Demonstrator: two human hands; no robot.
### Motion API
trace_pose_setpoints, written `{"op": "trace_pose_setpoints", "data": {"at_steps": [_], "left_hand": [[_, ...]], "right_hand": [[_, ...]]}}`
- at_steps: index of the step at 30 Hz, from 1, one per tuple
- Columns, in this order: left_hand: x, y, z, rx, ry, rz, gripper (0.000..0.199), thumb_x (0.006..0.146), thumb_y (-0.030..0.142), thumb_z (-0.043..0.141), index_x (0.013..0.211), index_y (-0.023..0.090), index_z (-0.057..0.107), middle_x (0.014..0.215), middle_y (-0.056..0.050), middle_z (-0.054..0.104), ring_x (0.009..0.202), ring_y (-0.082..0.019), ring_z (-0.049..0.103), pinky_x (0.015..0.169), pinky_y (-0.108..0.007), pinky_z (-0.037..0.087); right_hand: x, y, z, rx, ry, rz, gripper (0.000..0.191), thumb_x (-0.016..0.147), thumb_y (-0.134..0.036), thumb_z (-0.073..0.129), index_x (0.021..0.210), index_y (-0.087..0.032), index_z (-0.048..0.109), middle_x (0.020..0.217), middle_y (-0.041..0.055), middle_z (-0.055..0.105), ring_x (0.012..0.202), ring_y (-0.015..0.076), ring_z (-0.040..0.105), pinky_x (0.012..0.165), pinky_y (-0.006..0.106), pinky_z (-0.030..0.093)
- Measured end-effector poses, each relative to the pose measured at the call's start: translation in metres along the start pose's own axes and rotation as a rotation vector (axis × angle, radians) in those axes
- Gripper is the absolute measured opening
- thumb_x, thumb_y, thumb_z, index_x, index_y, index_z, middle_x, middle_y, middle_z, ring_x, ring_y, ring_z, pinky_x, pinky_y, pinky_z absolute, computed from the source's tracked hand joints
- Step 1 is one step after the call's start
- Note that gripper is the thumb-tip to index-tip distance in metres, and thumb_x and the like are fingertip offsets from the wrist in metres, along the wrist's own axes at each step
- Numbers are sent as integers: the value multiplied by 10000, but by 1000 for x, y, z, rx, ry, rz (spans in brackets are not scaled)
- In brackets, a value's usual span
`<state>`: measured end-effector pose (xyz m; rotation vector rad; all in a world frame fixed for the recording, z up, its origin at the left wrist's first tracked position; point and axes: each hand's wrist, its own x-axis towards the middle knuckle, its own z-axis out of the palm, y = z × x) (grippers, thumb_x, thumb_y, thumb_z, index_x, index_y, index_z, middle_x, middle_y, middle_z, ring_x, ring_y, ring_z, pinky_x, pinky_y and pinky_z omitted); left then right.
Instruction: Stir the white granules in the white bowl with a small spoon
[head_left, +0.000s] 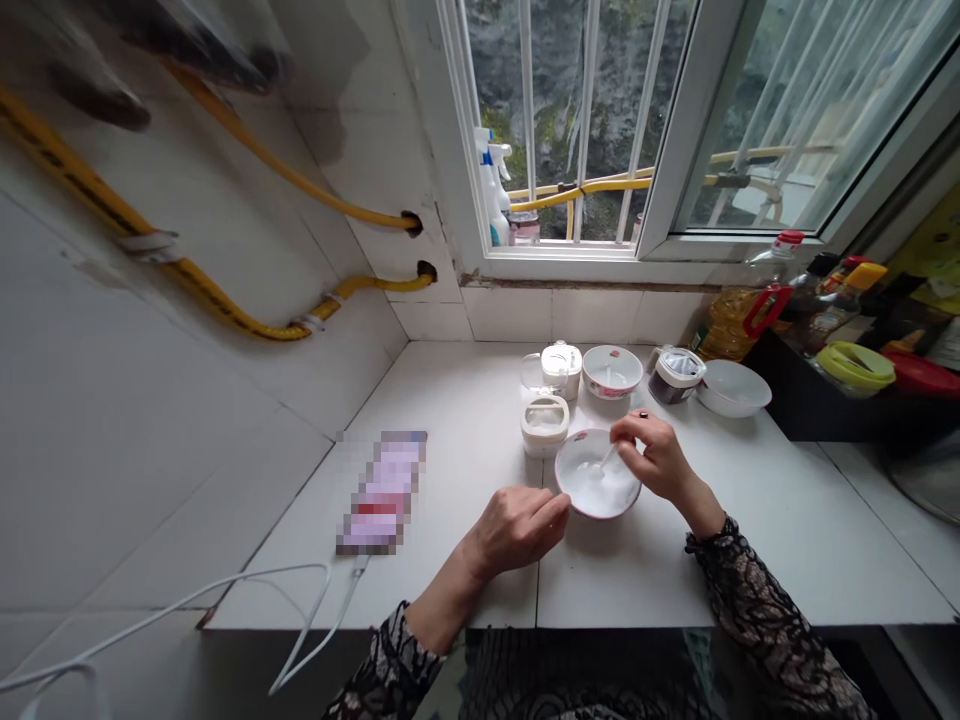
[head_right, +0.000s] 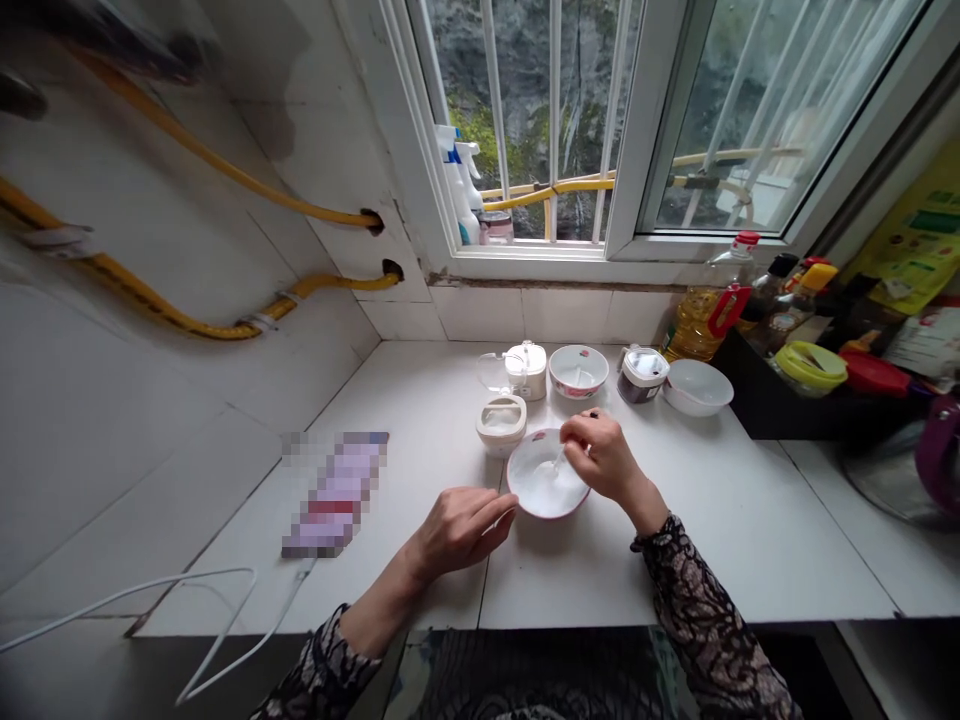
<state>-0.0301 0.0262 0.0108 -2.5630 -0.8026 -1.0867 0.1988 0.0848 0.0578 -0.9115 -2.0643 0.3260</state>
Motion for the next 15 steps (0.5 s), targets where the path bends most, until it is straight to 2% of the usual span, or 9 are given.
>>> {"op": "trace_pose_setpoints", "data": {"at_steps": [3,5,9,12,15], "left_hand": [[0,0,0,-16,0,3,135,924,116,449,887,155,573,556,40,530,451,-98,482,442,-224,351],[0,0,0,-23,4,-1,130,917,113,458,883,152,578,551,39,529,448,-96,484,439,-221,349],[-1,1,1,-22,4,-14,133,914,122,466,888,158,592,547,37,532,451,-93,486,440,-219,350],[-1,1,1,-25,12,-14,137,923,128,463,899,160,593,548,38,536,451,-94,484,440,-223,346],[1,1,0,-25,25,-1,139,933,126,454,902,157,586,548,40,533,449,-99,481,434,-231,338]], "right_hand": [[-1,-5,8,11,-130,-32,184,745,-101,462,649,-207,577,573,-1,570,586,155,479,692,313,423],[-2,-7,12,48,-154,1,190,737,-102,456,640,-206,582,577,-1,586,592,152,492,699,310,424],[-1,-6,12,159,-104,199,183,702,-133,464,600,-210,595,537,-10,588,607,156,523,659,287,418],[1,-3,8,298,-30,402,154,675,-188,471,592,-203,600,466,-30,527,503,131,470,541,256,374],[3,-1,5,424,37,529,137,644,-239,481,586,-195,597,455,-38,500,453,115,432,484,243,329]]}}
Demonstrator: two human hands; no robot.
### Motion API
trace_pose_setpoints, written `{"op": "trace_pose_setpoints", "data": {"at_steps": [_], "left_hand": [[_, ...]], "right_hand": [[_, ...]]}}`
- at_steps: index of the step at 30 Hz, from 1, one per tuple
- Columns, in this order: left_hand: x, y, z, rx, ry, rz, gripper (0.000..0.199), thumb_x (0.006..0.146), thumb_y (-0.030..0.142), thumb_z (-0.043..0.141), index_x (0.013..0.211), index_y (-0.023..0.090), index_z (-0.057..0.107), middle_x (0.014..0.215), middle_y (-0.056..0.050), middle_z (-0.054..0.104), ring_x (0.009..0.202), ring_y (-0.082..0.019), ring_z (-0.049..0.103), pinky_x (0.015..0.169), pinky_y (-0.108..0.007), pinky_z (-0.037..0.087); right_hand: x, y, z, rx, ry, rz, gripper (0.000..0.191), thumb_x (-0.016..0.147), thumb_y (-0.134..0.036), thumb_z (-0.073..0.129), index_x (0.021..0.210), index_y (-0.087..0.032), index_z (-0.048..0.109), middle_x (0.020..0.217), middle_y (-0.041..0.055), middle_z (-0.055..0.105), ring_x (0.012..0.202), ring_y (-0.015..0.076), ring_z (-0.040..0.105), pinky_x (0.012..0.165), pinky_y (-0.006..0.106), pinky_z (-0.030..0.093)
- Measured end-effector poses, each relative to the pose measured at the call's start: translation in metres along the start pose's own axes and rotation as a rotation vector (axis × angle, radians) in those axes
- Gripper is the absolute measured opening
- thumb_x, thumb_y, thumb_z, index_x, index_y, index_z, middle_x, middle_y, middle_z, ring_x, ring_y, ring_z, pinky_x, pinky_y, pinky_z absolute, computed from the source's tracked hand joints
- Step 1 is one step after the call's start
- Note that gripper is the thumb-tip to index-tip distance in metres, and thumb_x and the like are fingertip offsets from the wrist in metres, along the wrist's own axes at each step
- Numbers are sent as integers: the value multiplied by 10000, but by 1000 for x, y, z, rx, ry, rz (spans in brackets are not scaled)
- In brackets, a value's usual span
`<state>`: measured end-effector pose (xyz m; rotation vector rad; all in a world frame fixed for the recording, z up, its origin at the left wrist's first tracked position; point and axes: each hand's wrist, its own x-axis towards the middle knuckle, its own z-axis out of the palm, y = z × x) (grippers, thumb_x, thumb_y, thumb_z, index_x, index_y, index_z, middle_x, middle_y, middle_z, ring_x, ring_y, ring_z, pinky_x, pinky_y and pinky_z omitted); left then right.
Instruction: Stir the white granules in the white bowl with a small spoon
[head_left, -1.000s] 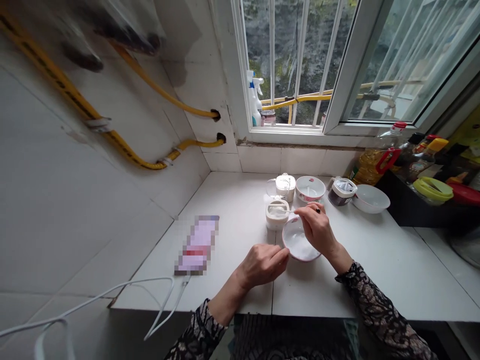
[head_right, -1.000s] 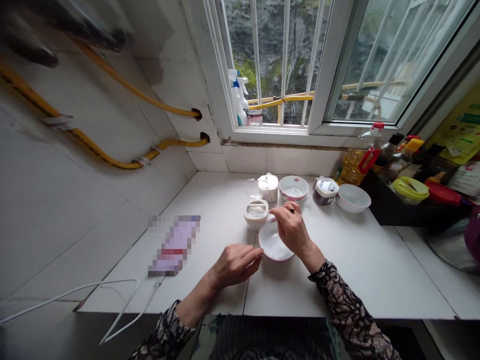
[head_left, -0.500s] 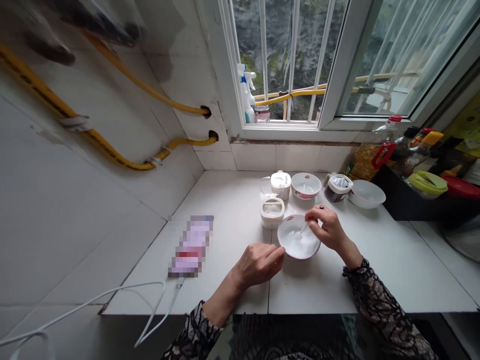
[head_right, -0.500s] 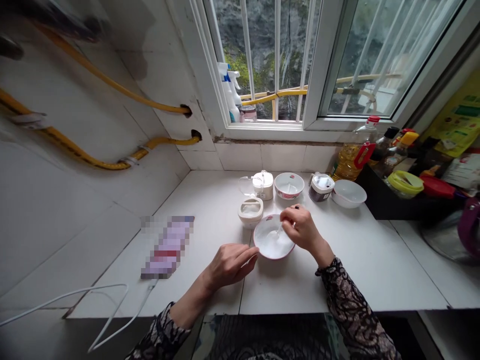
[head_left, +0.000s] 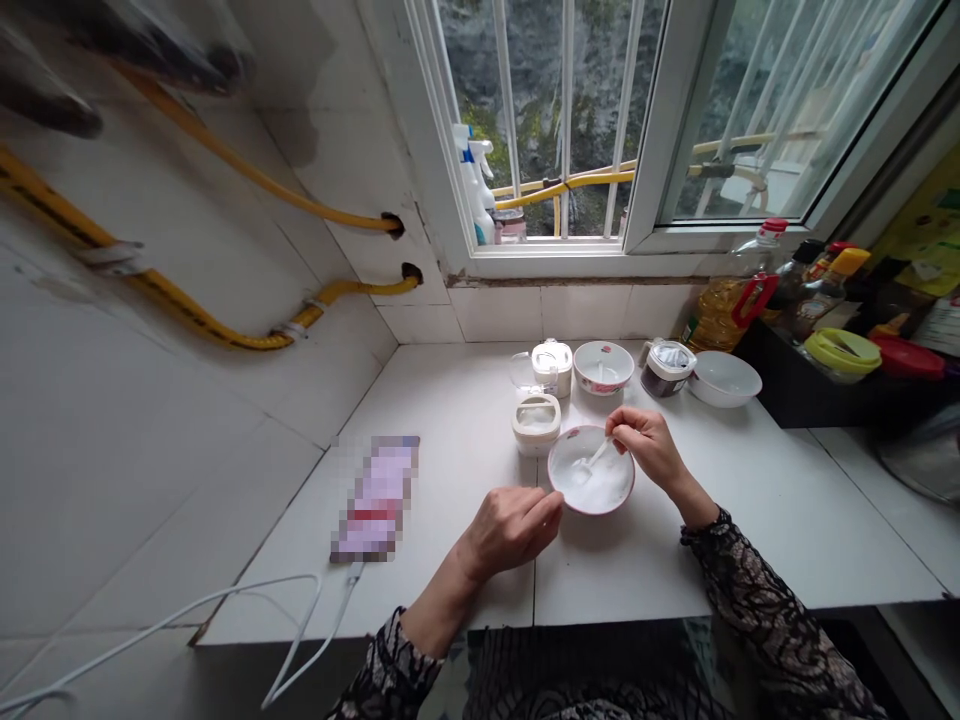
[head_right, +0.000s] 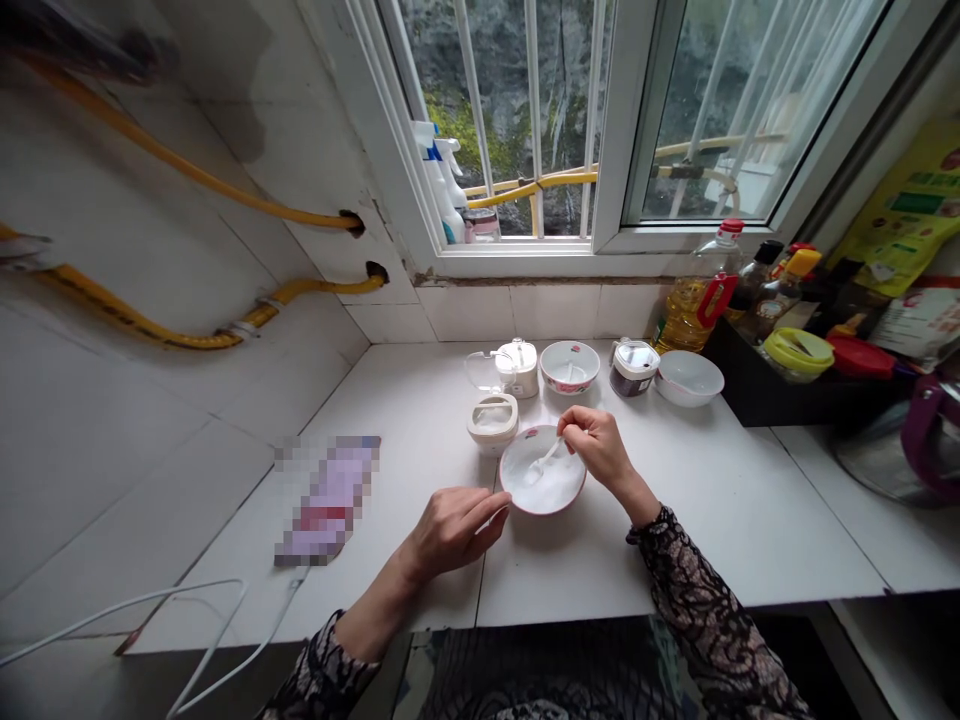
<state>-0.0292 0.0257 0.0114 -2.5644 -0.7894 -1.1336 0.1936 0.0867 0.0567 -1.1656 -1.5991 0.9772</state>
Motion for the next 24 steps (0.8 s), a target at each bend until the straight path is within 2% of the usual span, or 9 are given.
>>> {"op": "trace_pose_setpoints", "data": {"at_steps": [7,11,17,21,24], "left_hand": [[-1,0,0,27,-8,1,140,919,123,450,898,166,581,547,42,512,454,-95,479,437,-221,344],[-2,-1,1,27,-17,-4,131,915,125,452,901,167,576,555,40,518,455,-94,486,435,-217,351],[-3,-1,1,22,-18,6,130,933,133,441,912,166,565,556,42,523,453,-92,485,437,-221,349],[-2,-1,1,25,-15,7,140,936,132,429,923,165,564,567,38,533,456,-98,487,436,-229,342],[-1,-1,0,28,-10,8,153,939,123,421,902,168,562,561,39,527,449,-100,474,435,-238,329]], "right_hand": [[3,5,2,88,49,89,141,612,-262,494,559,-186,599,431,-37,483,441,112,419,474,244,321],[5,9,2,50,90,96,150,613,-268,498,548,-186,606,420,-37,491,437,113,425,469,243,318],[8,10,-1,163,70,140,134,596,-254,514,543,-182,615,410,-40,476,434,110,413,474,250,319],[10,10,-1,257,72,167,112,604,-240,537,565,-177,622,428,-34,502,450,112,429,504,260,366],[10,7,4,268,120,107,102,660,-265,575,659,-180,631,496,-19,564,506,133,504,569,282,434]]}}
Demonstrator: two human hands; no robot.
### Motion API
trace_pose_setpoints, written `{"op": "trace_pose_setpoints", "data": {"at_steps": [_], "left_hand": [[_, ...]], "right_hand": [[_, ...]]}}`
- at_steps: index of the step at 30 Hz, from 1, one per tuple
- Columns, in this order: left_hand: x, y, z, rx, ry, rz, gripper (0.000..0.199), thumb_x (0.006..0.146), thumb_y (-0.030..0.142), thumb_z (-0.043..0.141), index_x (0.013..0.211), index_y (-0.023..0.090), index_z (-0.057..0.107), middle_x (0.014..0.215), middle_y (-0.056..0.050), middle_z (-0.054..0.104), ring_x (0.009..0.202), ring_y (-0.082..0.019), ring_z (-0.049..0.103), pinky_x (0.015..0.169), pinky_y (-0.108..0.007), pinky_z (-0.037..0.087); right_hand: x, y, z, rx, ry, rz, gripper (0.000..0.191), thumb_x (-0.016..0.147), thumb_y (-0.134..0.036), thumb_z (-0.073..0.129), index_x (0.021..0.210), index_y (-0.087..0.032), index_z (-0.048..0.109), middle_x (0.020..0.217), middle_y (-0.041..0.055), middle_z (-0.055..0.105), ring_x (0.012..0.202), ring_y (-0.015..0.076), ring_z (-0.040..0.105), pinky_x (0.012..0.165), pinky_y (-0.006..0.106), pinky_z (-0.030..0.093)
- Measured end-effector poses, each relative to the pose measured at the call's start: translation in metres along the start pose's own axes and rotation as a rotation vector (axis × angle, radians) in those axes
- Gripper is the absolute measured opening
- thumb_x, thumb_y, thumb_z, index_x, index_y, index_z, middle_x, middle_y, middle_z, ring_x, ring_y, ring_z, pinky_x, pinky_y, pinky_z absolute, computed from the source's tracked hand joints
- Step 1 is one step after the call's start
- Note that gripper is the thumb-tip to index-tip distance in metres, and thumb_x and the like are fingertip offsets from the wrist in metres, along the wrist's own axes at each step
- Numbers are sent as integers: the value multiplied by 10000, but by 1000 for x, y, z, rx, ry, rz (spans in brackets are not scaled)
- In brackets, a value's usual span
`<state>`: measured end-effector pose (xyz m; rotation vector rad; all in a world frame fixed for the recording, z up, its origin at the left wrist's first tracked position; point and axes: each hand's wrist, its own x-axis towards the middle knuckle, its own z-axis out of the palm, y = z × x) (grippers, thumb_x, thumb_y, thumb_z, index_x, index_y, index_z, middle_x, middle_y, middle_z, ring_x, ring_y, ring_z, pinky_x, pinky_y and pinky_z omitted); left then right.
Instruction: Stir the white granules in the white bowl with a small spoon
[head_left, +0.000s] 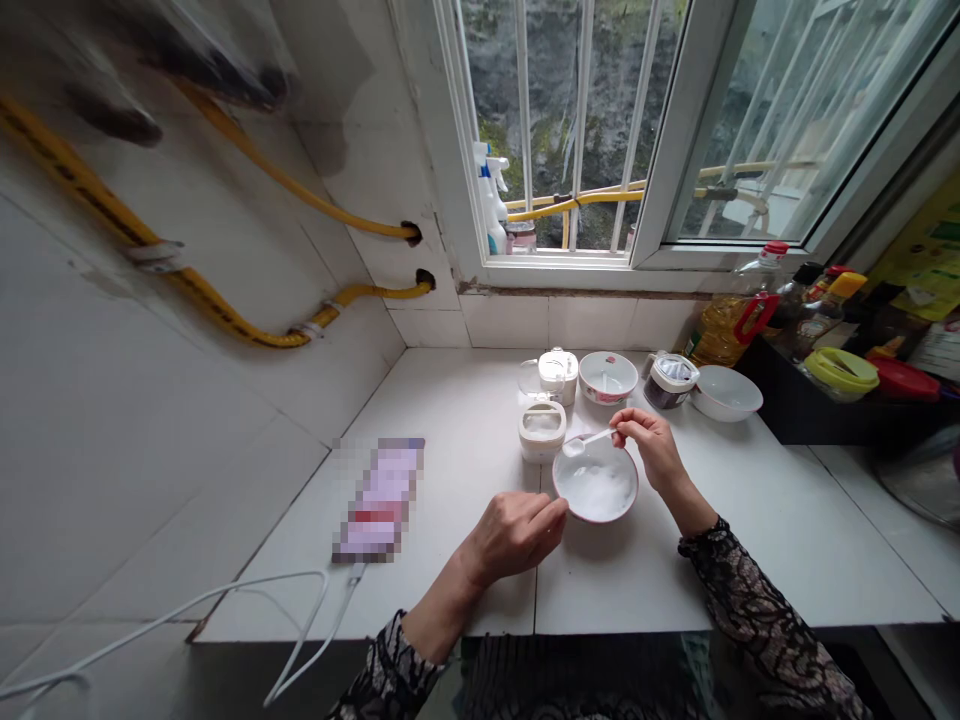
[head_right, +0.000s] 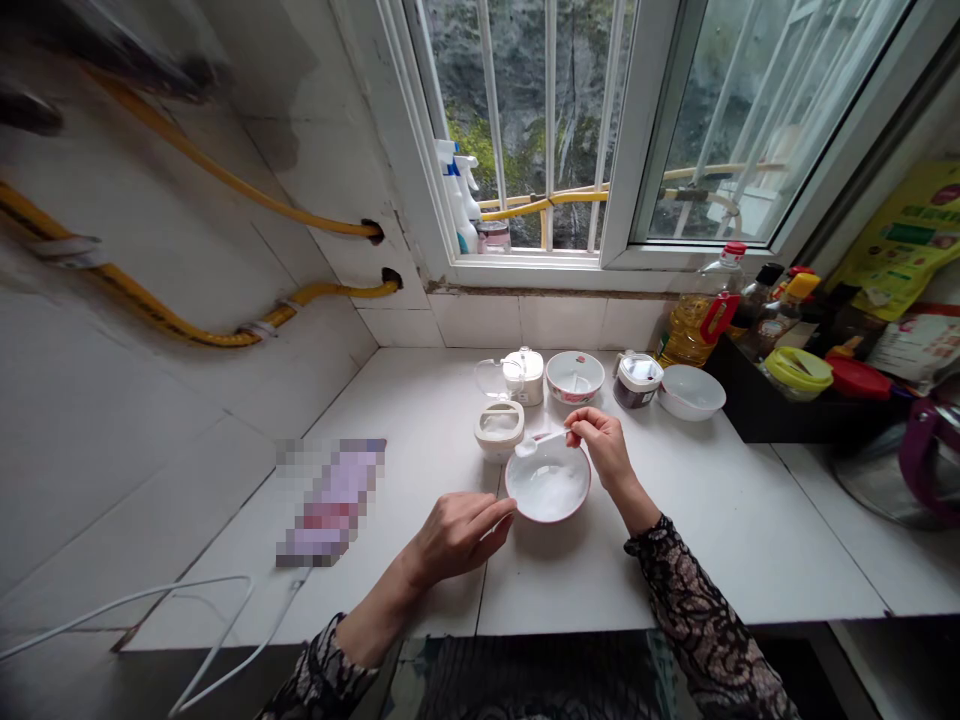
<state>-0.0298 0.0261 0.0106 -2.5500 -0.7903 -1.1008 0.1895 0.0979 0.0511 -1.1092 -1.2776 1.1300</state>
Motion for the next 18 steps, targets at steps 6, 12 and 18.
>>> {"op": "trace_pose_setpoints", "data": {"at_steps": [6,12,18], "left_hand": [[1,0,0,-6,1,-2,154,939,114,427,883,164,561,560,42,508,451,-97,461,441,-235,316],[1,0,0,-5,12,-5,167,934,105,426,860,165,564,551,45,496,443,-102,444,431,-252,292],[1,0,0,6,4,-6,168,934,117,425,859,164,567,551,49,498,445,-92,444,424,-239,312]], "right_hand": [[-9,-2,22,-264,94,-406,120,892,-291,530,908,-209,616,818,54,694,744,193,651,744,350,508],[-12,-3,28,-680,-12,-913,196,926,-121,461,920,-211,635,795,50,715,756,205,618,853,406,460],[-16,-12,7,-554,94,-751,144,870,-128,516,837,-218,624,656,9,662,703,202,603,739,354,474]]}}
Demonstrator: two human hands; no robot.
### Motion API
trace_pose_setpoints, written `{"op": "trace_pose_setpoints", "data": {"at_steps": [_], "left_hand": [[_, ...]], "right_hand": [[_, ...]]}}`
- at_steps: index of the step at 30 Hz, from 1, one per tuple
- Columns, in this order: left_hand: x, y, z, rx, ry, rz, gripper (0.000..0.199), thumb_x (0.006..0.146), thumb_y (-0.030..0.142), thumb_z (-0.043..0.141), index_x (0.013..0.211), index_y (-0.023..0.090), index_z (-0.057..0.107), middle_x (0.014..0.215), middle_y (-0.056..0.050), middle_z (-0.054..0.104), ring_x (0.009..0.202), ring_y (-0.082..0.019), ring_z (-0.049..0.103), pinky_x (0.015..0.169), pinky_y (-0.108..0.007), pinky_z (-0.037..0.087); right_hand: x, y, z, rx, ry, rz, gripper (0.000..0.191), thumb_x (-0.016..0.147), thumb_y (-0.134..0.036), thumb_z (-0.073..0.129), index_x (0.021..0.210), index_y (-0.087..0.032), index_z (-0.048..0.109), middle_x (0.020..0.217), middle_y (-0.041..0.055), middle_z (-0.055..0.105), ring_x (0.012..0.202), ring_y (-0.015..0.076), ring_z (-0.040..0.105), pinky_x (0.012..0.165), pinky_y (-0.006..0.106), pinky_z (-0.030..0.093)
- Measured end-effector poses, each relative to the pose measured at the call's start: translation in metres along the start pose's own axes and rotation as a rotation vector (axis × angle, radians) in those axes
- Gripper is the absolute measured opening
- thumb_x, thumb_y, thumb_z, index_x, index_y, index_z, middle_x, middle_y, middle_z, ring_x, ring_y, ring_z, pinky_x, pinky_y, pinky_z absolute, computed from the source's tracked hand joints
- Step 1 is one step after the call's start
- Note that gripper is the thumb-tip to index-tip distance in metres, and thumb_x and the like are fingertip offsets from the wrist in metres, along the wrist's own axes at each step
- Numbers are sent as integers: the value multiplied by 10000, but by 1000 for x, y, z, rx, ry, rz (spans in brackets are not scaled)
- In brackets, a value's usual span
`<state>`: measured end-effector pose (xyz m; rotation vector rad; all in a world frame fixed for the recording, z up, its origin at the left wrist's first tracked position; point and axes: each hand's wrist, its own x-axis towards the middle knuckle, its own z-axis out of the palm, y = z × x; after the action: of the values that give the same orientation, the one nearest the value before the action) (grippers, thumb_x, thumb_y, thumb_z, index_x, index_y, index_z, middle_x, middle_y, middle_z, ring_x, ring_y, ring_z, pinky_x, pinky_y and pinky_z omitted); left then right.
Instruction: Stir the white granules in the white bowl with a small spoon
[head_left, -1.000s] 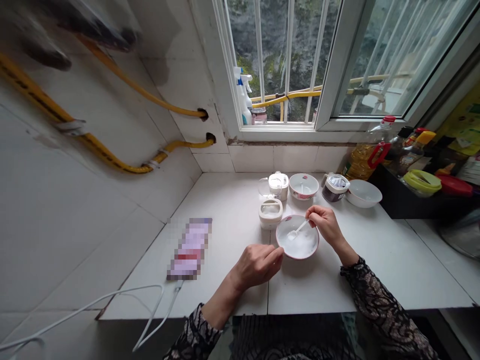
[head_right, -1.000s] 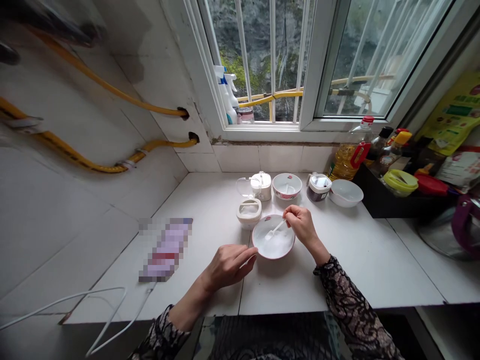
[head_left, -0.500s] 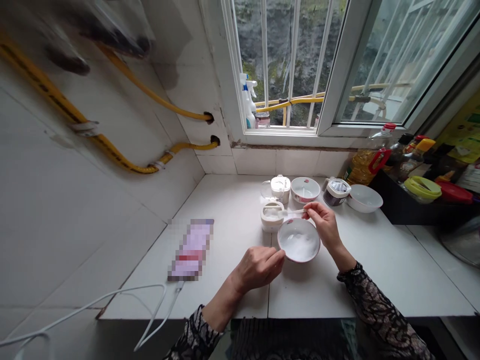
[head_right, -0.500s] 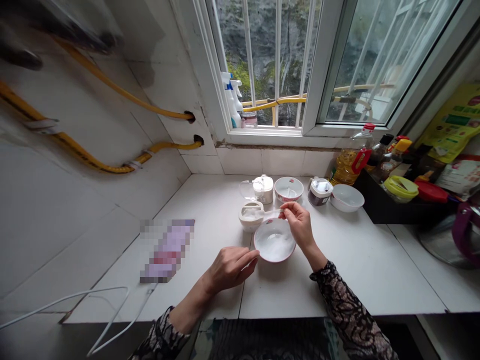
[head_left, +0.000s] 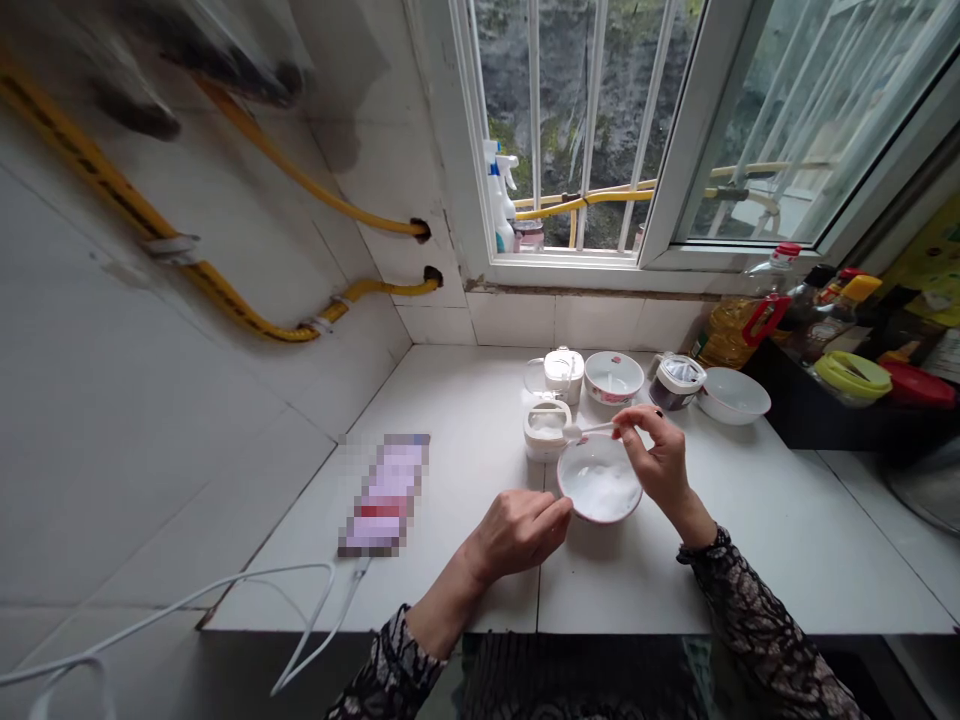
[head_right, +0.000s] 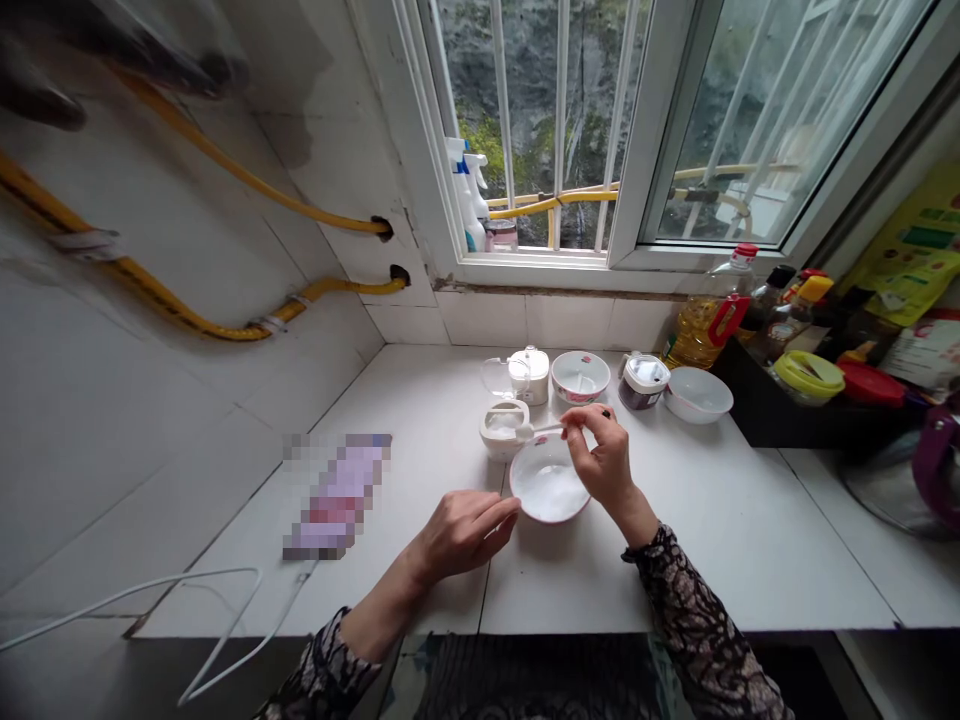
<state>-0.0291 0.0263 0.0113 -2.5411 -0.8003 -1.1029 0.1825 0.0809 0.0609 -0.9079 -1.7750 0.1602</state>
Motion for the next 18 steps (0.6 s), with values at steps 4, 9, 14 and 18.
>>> {"op": "trace_pose_setpoints", "data": {"at_steps": [4,9,14,18], "left_hand": [[0,0,0,-2,-1,-3,172,936,111,423,867,164,571,549,48,502,445,-98,451,423,-250,318],[1,1,-1,-10,-13,-1,162,939,115,433,879,160,576,549,48,513,450,-96,468,433,-244,327],[-1,0,0,-15,-17,-3,155,935,117,441,883,156,582,548,47,518,450,-94,472,434,-246,323],[-2,0,0,-9,-15,-3,141,925,119,454,887,153,585,546,49,516,448,-90,469,434,-240,329]], "right_hand": [[-4,10,-7,-9,-200,31,160,799,-115,492,741,-211,606,616,6,619,635,183,562,687,325,459],[-10,12,4,-33,-418,-12,190,773,-90,456,691,-203,585,602,-8,617,559,144,490,795,353,431],[-10,7,4,137,-477,199,197,717,-102,449,629,-209,588,528,-18,604,606,159,534,734,312,425],[-6,7,0,305,-432,443,165,696,-166,466,611,-201,603,473,-32,559,509,133,497,619,278,410]]}}
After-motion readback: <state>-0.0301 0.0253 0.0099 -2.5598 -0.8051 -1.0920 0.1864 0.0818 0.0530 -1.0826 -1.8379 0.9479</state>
